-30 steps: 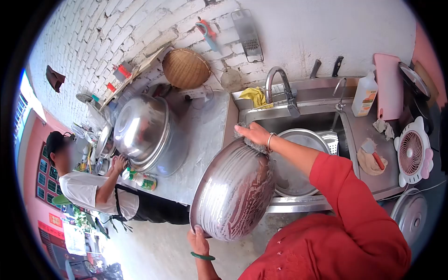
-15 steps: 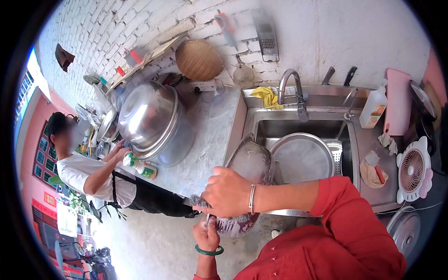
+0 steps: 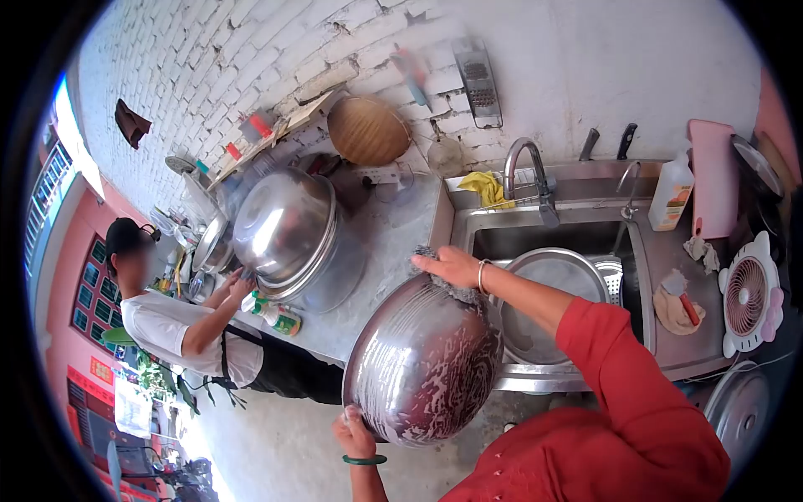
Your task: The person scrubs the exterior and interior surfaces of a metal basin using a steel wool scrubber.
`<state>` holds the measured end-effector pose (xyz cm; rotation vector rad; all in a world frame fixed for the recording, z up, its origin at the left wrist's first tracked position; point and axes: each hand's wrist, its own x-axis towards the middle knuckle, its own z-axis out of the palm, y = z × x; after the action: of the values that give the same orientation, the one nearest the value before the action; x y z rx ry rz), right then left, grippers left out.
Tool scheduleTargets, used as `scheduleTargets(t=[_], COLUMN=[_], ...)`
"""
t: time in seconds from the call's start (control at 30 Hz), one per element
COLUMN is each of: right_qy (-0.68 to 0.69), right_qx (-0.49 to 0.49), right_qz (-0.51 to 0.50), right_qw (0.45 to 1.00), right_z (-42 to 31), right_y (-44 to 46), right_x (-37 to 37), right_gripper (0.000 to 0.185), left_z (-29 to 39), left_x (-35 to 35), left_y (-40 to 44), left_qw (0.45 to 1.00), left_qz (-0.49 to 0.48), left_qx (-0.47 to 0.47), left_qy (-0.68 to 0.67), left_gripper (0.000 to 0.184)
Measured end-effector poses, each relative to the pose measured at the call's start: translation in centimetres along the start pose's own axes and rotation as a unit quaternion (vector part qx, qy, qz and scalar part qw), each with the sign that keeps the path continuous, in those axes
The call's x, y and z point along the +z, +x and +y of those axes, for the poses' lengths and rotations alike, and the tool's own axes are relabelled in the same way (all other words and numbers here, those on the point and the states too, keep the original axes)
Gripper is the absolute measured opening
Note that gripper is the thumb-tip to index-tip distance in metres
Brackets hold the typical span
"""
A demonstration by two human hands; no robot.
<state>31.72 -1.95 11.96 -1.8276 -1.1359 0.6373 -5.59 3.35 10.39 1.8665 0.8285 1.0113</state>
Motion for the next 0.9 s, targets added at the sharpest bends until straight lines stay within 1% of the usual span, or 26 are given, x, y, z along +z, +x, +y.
scheduleTargets(t=[0.03, 0.07, 0.1, 0.13, 0.17, 0.2, 0.23, 0.27, 0.3, 0.37, 0.4, 0.43, 0.47, 0.5, 0.53, 0.6, 0.63, 0.67, 0.73, 0.77, 0.8, 0.87, 0.9], right_qy=[-0.086, -0.172, -0.208, -0.244, -0.290, -0.325, -0.364, -0.412, -0.418, -0.337, -0.305, -0.271, -0.190, -0.106, -0.030, 0.059, 0.062, 0.130, 0.201, 0.187, 0.168, 0.045, -0.033], right_qx=[-0.076, -0.150, -0.201, -0.252, -0.278, -0.311, -0.314, -0.353, -0.351, -0.355, -0.295, -0.234, -0.178, -0.072, -0.040, -0.026, -0.029, -0.121, -0.211, -0.096, 0.020, -0.014, -0.060], right_qz=[0.004, 0.005, 0.001, -0.002, -0.017, -0.024, -0.088, -0.097, -0.102, -0.060, -0.026, 0.010, 0.069, 0.047, 0.045, 0.114, 0.114, 0.182, 0.253, 0.199, 0.137, 0.066, 0.057], right_qw=[0.993, 0.974, 0.957, 0.937, 0.915, 0.893, 0.872, 0.834, 0.832, 0.870, 0.905, 0.933, 0.963, 0.991, 0.998, 0.991, 0.991, 0.967, 0.923, 0.957, 0.976, 0.997, 0.996], right_z=[-4.2, -7.8, -10.2, -12.1, -13.7, -14.7, -15.8, -15.0, -14.8, -13.6, -13.1, -12.2, -9.0, -5.6, -2.5, 3.0, 7.5, 12.3, 11.2, 10.8, 8.3, 3.2, -0.1], right_y=[-1.1, -2.0, -3.1, -4.5, -5.9, -7.5, -8.9, -9.5, -9.8, -9.0, -8.1, -6.8, -4.5, -2.9, -2.1, -0.9, 0.4, 2.0, 1.4, 1.1, 0.1, -0.3, -0.9], right_x=[-0.2, -0.2, 0.3, 1.2, 2.2, 3.4, 4.6, 6.6, 6.6, 5.0, 3.2, 0.9, -0.6, -2.2, -3.0, -2.8, -1.3, 0.6, 0.4, 0.0, -1.1, -2.6, -2.8], right_gripper=[0.070, 0.067, 0.066, 0.066, 0.059, 0.054, 0.043, 0.039, 0.037, 0.045, 0.051, 0.056, 0.070, 0.072, 0.074, 0.074, 0.074, 0.075, 0.076, 0.076, 0.076, 0.075, 0.073], left_z=[1.0, 2.1, 2.7, 2.7, 3.1, 4.0, 4.3, 2.9, 3.2, 4.2, 3.4, 2.6, 1.7, 1.4, 1.9, 1.9, 2.0, 1.8, 2.1, 2.3, 2.3, 3.1, 3.7], left_x=[0.5, 1.3, 2.0, 2.5, 3.5, 4.8, 5.7, 5.0, 5.5, 6.3, 5.6, 4.8, 4.0, 3.6, 3.8, 4.6, 4.6, 4.3, 4.3, 4.3, 3.9, 4.2, 4.8], left_y=[0.4, 0.8, 1.1, 1.5, 1.8, 2.1, 2.2, 2.2, 2.0, 1.7, 1.7, 1.2, 1.0, 1.1, 0.9, 0.3, 0.3, 0.4, 0.5, 0.4, 0.7, 1.1, 1.6], left_qw=[1.000, 0.998, 0.992, 0.993, 0.993, 0.991, 0.988, 0.971, 0.971, 0.977, 0.977, 0.977, 0.980, 0.983, 0.986, 0.985, 0.983, 0.980, 0.979, 0.981, 0.984, 0.984, 0.984], left_qz=[-0.006, -0.016, -0.025, -0.030, -0.036, -0.025, -0.013, -0.075, -0.079, -0.052, -0.058, -0.055, -0.061, -0.069, -0.062, -0.067, -0.075, -0.081, -0.082, -0.080, -0.089, -0.080, -0.070], left_qx=[0.001, 0.033, 0.068, 0.062, 0.067, 0.109, 0.148, 0.207, 0.204, 0.187, 0.149, 0.146, 0.133, 0.120, 0.112, 0.119, 0.132, 0.147, 0.152, 0.147, 0.118, 0.114, 0.110], left_qy=[-0.001, 0.054, 0.106, 0.094, 0.089, 0.067, 0.046, 0.097, 0.094, 0.093, 0.143, 0.147, 0.134, 0.121, 0.108, 0.105, 0.104, 0.111, 0.107, 0.100, 0.100, 0.113, 0.121], left_gripper=[0.038, 0.037, 0.036, 0.033, 0.033, 0.033, 0.033, 0.029, 0.029, 0.033, 0.036, 0.036, 0.037, 0.039, 0.040, 0.041, 0.042, 0.043, 0.043, 0.042, 0.041, 0.044, 0.047])
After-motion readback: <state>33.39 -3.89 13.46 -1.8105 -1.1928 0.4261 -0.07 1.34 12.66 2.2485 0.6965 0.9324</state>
